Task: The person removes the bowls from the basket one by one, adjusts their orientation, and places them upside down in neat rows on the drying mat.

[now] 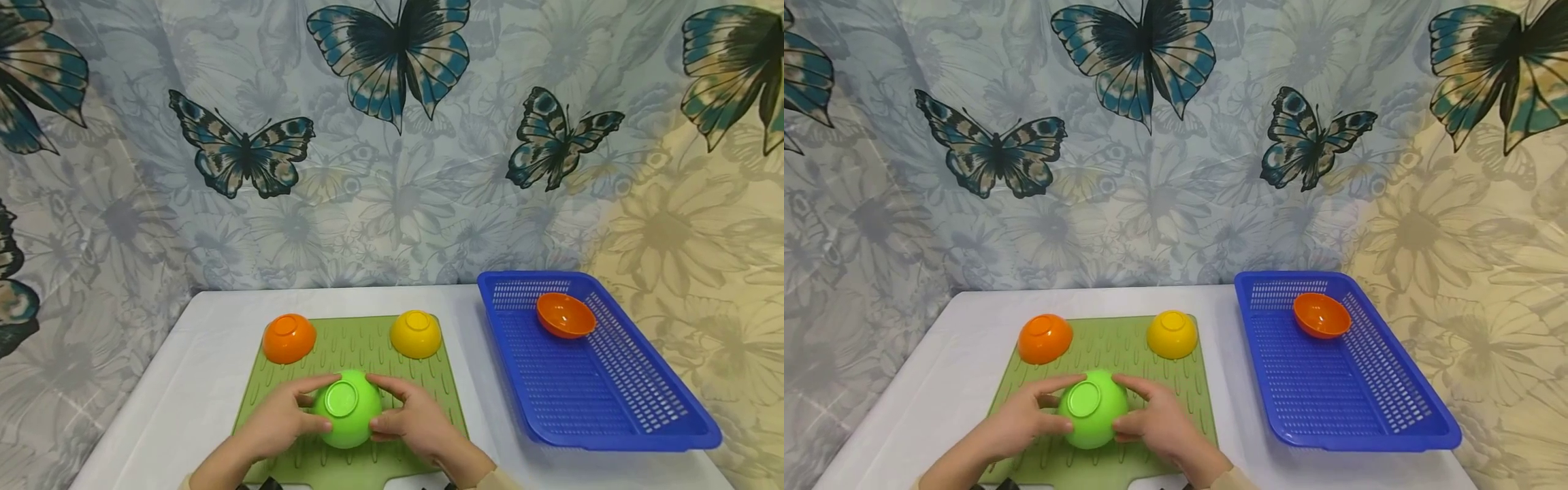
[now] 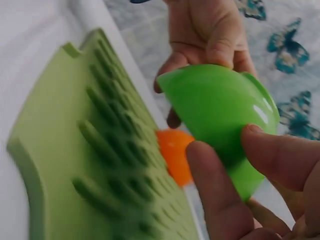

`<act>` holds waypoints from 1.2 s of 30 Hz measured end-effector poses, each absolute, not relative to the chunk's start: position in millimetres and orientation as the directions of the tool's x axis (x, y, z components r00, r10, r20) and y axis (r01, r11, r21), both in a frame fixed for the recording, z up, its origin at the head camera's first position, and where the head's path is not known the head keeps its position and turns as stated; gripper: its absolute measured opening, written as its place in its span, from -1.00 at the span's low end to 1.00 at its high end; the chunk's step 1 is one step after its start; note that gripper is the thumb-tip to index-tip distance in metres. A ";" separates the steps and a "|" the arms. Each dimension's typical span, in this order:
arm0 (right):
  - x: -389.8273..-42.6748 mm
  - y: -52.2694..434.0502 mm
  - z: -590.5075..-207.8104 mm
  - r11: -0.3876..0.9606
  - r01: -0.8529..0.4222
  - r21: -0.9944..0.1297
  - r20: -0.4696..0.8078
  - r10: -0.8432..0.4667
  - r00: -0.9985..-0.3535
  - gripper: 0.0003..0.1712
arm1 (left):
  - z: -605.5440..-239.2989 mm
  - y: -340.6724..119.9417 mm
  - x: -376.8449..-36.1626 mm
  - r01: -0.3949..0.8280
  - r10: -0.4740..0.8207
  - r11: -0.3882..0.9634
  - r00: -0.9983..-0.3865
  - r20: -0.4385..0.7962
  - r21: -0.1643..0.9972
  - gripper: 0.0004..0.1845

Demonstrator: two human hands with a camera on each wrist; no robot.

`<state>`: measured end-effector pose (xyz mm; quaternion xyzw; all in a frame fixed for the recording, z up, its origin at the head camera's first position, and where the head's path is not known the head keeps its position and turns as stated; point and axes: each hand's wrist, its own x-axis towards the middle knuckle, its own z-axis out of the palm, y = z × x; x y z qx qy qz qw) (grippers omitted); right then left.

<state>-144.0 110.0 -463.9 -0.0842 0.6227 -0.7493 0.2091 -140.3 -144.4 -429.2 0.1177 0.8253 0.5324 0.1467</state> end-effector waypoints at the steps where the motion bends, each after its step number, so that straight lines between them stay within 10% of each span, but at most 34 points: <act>1: -145.1 103.2 -466.0 -0.142 0.220 -0.965 -0.142 -0.423 -0.895 -0.19 | -430.2 -152.6 -139.8 0.013 0.346 0.397 -0.928 -0.136 0.918 -0.25; 15: -159.5 25.4 -491.7 -0.204 0.391 -0.897 -0.249 -0.498 -0.831 -0.28 | -452.5 -233.6 -136.5 -0.195 0.383 0.220 -0.884 -0.269 0.956 -0.17; 36: -163.0 -5.6 -500.4 -0.152 0.401 -0.903 -0.278 -0.506 -0.817 -0.34 | -457.5 -263.0 -133.4 -0.184 0.359 0.316 -0.885 -0.297 0.931 -0.17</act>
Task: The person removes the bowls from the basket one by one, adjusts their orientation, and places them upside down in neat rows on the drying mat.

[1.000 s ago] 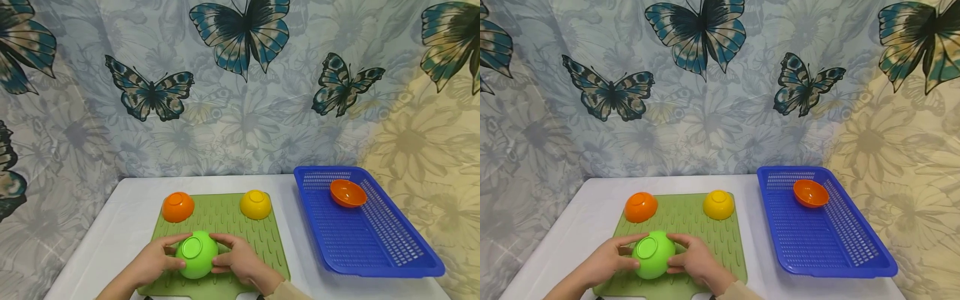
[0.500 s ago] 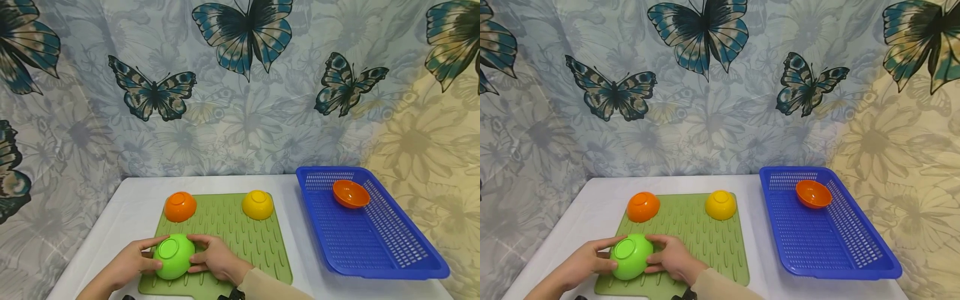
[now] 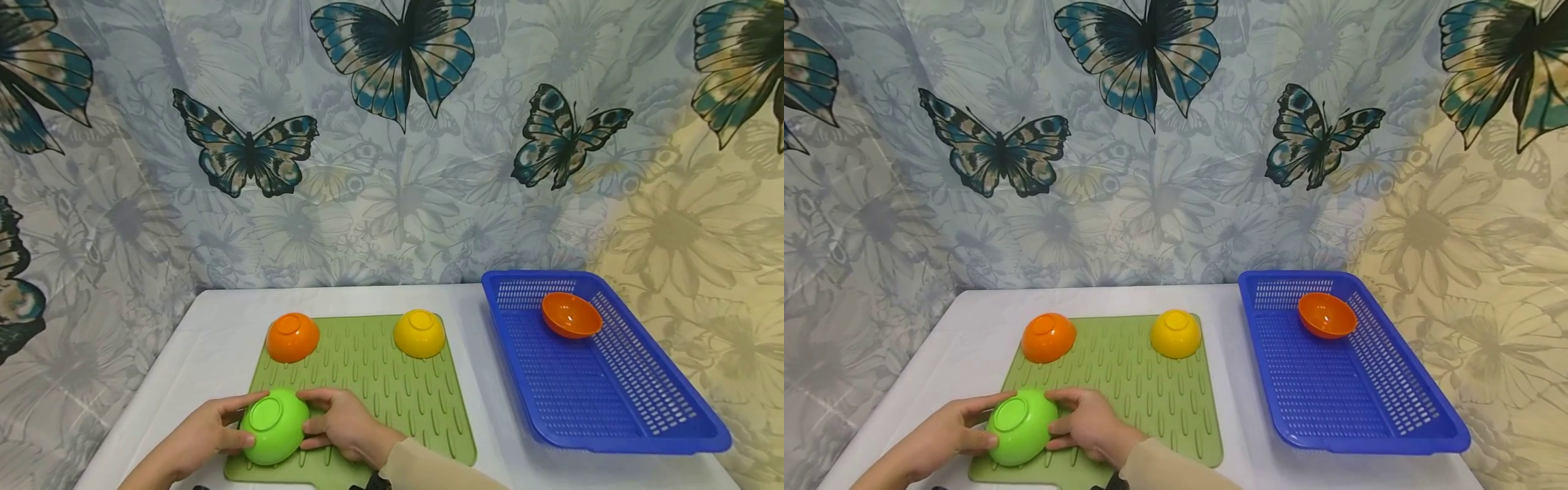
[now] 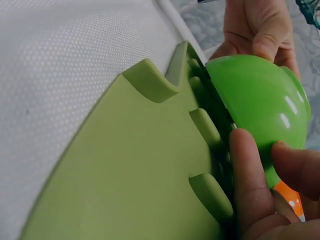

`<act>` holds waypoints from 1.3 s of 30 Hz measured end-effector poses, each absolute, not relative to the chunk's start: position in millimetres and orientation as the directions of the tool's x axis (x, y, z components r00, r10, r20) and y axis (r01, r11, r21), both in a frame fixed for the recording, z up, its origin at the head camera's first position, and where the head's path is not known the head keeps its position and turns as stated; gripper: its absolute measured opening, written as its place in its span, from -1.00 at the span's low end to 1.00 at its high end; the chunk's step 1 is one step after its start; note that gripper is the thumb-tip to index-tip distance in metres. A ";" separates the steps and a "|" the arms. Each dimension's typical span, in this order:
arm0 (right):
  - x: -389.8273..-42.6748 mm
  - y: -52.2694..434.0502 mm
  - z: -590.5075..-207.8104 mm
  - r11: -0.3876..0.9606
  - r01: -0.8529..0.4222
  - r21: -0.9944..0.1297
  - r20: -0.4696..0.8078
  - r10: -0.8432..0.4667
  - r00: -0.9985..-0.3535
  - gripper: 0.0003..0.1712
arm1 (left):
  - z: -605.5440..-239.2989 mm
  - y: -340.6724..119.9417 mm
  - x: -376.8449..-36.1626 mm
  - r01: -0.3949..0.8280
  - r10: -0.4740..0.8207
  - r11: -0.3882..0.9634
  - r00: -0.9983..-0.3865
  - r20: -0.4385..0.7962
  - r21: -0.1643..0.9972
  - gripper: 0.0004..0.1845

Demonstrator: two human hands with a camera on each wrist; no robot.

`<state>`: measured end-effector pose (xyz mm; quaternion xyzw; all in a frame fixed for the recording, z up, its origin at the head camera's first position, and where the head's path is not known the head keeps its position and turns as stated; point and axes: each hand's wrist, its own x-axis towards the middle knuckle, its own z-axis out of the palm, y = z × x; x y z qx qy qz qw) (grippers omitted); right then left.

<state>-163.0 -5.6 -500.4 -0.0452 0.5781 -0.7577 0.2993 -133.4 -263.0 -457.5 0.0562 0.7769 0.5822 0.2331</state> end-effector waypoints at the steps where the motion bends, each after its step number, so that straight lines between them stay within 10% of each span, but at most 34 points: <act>1: -162.6 -6.1 -499.9 -0.148 0.399 -0.905 -0.279 -0.501 -0.819 -0.34 | -457.5 -262.7 -133.4 -0.184 0.354 0.324 -0.886 -0.300 0.928 -0.17; 14: -161.0 -12.6 -497.3 -0.060 0.389 -0.919 -0.319 -0.465 -0.826 -0.36 | -449.6 -246.7 -133.2 -0.082 0.239 0.616 -0.928 -0.285 0.783 -0.13; 39: -166.9 10.8 -491.1 -0.192 0.542 -0.818 -0.371 -0.544 -0.753 -0.36 | -450.7 -234.5 -139.8 -0.159 0.134 0.660 -0.937 -0.323 0.735 -0.13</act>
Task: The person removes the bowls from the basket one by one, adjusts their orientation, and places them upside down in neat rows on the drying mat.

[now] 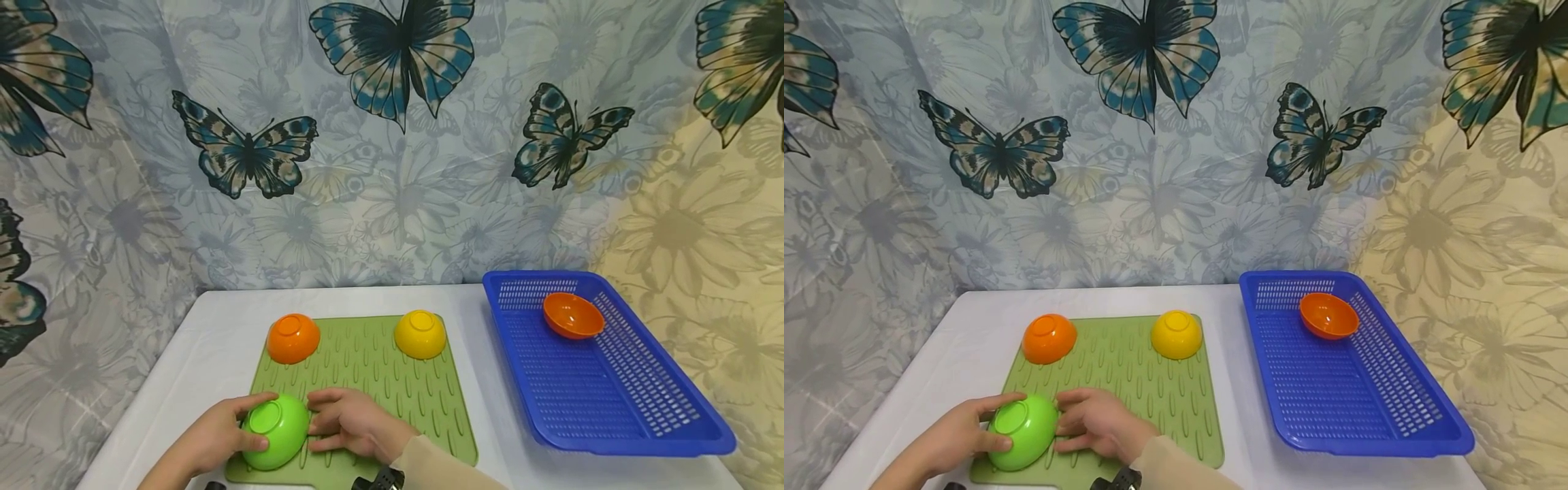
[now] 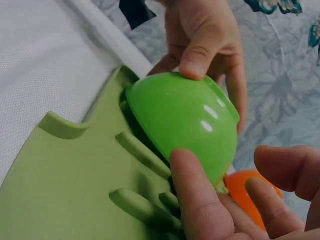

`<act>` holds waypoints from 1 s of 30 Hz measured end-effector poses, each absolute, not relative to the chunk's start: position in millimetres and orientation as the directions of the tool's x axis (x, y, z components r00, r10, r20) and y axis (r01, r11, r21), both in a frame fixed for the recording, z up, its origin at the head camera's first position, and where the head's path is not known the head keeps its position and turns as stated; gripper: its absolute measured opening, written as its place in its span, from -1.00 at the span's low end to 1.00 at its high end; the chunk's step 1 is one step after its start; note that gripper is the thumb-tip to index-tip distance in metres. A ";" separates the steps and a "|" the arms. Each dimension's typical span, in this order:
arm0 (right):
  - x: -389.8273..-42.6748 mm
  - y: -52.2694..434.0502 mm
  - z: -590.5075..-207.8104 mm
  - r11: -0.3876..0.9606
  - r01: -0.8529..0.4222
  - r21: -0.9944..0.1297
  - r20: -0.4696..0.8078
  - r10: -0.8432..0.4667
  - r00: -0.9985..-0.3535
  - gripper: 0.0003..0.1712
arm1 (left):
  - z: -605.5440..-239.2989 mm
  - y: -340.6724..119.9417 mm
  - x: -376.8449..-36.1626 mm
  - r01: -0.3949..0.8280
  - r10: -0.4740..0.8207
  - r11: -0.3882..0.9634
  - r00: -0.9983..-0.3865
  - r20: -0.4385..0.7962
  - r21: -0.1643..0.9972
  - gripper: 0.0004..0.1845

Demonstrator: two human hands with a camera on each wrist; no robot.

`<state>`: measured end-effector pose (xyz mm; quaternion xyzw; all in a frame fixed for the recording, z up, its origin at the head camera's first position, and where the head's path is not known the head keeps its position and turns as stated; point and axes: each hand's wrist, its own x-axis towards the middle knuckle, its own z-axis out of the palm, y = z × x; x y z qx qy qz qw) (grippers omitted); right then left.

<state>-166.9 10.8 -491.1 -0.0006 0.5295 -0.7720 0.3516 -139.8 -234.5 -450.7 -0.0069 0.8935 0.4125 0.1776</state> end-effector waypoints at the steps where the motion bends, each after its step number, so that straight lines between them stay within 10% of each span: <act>1: -167.4 12.8 -491.5 -0.192 0.545 -0.816 -0.375 -0.542 -0.752 -0.37 | -450.9 -234.1 -140.2 -0.154 0.135 0.664 -0.938 -0.320 0.732 -0.13; 14: -171.1 47.4 -478.5 -0.145 0.529 -0.836 -0.395 -0.510 -0.764 -0.47 | -451.0 -232.7 -141.1 -0.153 0.120 0.685 -0.940 -0.318 0.712 -0.15; 30: -162.9 131.4 -381.0 0.201 0.054 -0.978 -0.157 -0.545 -0.824 -0.29 | -453.4 -231.9 -141.5 -0.173 0.117 0.664 -0.937 -0.330 0.727 -0.12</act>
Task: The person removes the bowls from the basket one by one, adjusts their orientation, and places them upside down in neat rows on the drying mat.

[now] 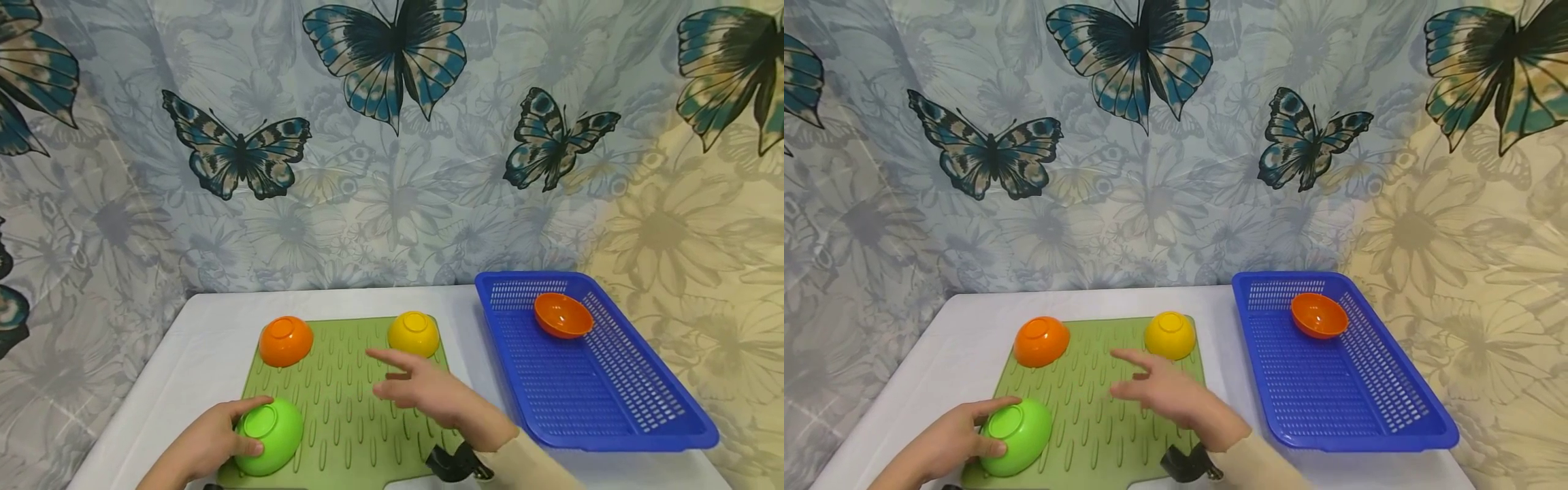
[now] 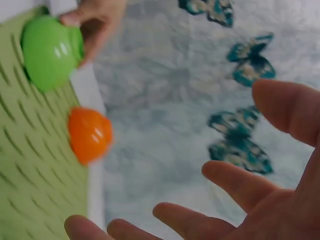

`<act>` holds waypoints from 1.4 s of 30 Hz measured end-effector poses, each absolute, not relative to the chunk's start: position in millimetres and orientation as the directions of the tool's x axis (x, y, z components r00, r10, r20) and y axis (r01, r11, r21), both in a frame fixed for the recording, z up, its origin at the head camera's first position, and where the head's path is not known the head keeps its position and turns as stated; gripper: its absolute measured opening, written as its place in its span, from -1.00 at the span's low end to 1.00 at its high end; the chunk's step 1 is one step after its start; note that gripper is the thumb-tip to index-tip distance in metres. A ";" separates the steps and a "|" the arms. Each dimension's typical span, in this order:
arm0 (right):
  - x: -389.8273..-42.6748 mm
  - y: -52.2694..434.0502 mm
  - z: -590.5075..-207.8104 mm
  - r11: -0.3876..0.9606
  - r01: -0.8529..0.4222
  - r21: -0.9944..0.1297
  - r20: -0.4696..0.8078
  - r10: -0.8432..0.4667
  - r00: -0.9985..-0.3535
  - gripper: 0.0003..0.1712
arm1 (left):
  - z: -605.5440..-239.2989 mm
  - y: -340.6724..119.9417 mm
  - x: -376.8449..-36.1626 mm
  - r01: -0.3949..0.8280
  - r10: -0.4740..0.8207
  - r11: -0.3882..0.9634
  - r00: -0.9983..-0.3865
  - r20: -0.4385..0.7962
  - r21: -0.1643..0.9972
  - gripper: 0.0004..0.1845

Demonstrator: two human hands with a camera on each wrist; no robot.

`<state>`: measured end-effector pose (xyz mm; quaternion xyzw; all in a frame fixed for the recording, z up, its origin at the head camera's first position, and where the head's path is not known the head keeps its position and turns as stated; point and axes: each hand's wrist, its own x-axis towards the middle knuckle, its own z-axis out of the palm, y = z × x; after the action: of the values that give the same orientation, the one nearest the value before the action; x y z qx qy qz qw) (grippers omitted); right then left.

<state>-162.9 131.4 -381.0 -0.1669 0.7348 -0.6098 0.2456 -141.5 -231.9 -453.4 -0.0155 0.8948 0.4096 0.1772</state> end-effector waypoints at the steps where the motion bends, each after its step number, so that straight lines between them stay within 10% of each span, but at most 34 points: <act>1: -164.3 142.4 -373.3 0.212 0.015 -0.977 -0.128 -0.534 -0.836 -0.27 | -453.5 -232.2 -141.5 -0.170 0.120 0.663 -0.937 -0.328 0.729 -0.12; 15: -209.9 348.0 -336.6 -0.087 0.241 -0.967 -0.228 -0.135 -0.964 0.06 | -451.5 -229.9 -143.2 -0.168 0.127 0.671 -0.934 -0.335 0.722 -0.12; 27: -236.1 441.9 -373.7 -0.118 0.534 -0.837 -0.537 -0.002 -0.843 0.29 | -444.2 -228.6 -145.8 -0.132 0.150 0.702 -0.933 -0.327 0.700 -0.15; 42: -255.2 450.5 -392.7 -0.715 0.540 -0.444 -0.697 -0.104 -0.710 0.06 | -450.9 -237.2 -147.2 -0.132 0.189 0.622 -0.931 -0.312 0.772 -0.16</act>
<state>-255.2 450.5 -392.7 0.3323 0.3281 -0.8645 0.1862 -147.2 -237.2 -450.9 0.0162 0.8814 0.4343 0.1848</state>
